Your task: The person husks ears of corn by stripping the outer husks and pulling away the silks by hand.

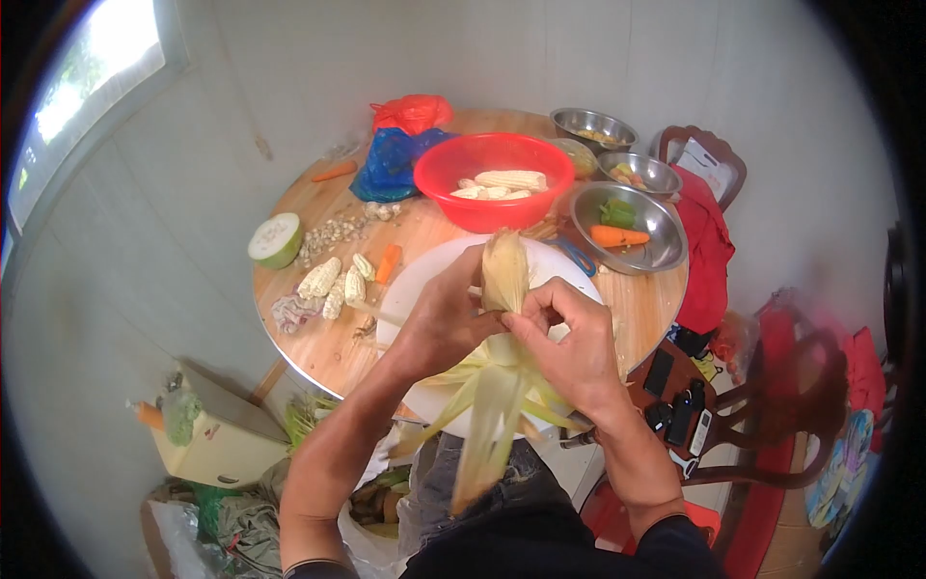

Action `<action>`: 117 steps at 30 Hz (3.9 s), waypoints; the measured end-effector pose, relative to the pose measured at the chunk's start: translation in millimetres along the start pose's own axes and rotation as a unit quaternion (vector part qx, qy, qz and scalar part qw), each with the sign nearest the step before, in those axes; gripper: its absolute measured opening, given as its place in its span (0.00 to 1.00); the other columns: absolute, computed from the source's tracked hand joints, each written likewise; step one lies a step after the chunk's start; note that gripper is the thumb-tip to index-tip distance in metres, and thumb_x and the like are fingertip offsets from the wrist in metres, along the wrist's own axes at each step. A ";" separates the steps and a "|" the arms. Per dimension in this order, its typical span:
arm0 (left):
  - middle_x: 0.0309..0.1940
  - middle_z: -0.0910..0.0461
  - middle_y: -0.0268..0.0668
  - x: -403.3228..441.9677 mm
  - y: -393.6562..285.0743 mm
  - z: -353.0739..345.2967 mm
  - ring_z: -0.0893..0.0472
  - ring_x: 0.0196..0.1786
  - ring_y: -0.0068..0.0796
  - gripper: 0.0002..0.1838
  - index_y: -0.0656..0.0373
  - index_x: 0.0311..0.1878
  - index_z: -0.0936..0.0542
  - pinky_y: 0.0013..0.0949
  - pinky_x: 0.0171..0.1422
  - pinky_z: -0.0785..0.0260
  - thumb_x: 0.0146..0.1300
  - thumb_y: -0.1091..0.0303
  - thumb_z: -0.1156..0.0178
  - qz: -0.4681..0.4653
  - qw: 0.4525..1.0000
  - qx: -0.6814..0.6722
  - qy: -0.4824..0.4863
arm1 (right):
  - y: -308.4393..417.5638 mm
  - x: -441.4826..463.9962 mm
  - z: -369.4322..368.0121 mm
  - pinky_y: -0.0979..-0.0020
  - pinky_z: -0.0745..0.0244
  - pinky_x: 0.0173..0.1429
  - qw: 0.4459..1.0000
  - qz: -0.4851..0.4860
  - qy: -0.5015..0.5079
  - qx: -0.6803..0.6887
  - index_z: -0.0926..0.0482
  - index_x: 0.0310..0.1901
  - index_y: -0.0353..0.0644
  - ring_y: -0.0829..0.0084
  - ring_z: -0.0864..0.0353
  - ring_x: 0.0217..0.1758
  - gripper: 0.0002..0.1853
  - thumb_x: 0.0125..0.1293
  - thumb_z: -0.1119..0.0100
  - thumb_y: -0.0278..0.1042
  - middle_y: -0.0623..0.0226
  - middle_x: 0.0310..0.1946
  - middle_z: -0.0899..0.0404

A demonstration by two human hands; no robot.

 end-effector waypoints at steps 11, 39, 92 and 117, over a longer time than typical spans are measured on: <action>0.56 0.22 0.38 16.9 18.3 9.0 0.22 0.60 0.29 0.43 0.64 0.67 0.33 0.38 0.66 0.28 0.51 0.68 0.18 0.010 1.000 -0.011 0.024 | -13.6 11.6 -9.1 0.74 0.23 0.47 0.960 -0.092 -0.052 0.258 0.20 0.43 0.35 0.81 0.20 0.39 0.06 0.66 0.35 0.20 0.71 0.39 0.17; 0.43 0.21 0.39 8.8 104.0 45.3 0.20 0.45 0.35 0.30 0.59 0.53 0.25 0.42 0.54 0.25 0.80 0.39 0.60 0.062 0.926 -0.356 -0.113 | -111.8 -117.0 -28.2 0.74 0.28 0.52 0.944 -0.134 0.149 0.263 0.23 0.46 0.36 0.79 0.24 0.42 0.10 0.83 0.52 0.33 0.68 0.41 0.19; 0.48 0.24 0.33 1.1 35.9 13.5 0.25 0.47 0.21 0.22 0.62 0.63 0.28 0.31 0.53 0.29 0.83 0.53 0.55 0.076 0.946 -0.280 -0.147 | -18.0 -16.5 -84.5 0.64 0.20 0.44 0.974 0.038 -0.174 -0.138 0.20 0.54 0.37 0.61 0.15 0.41 0.24 0.54 0.22 0.25 0.58 0.45 0.20; 0.47 0.19 0.34 -5.0 4.4 34.9 0.20 0.52 0.24 0.25 0.69 0.63 0.26 0.32 0.57 0.26 0.64 0.73 0.32 0.065 0.987 -0.131 -0.070 | -60.2 -16.0 -90.1 0.72 0.26 0.61 0.967 -0.055 -0.110 0.225 0.21 0.60 0.26 0.75 0.21 0.53 0.18 0.72 0.37 0.25 0.64 0.56 0.19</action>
Point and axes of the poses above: each hand's wrist, its own x-axis towards the middle knuckle, its own z-axis out of the back of the hand, y = z × x, the point moved 2 cm from there along x, towards the middle knuckle
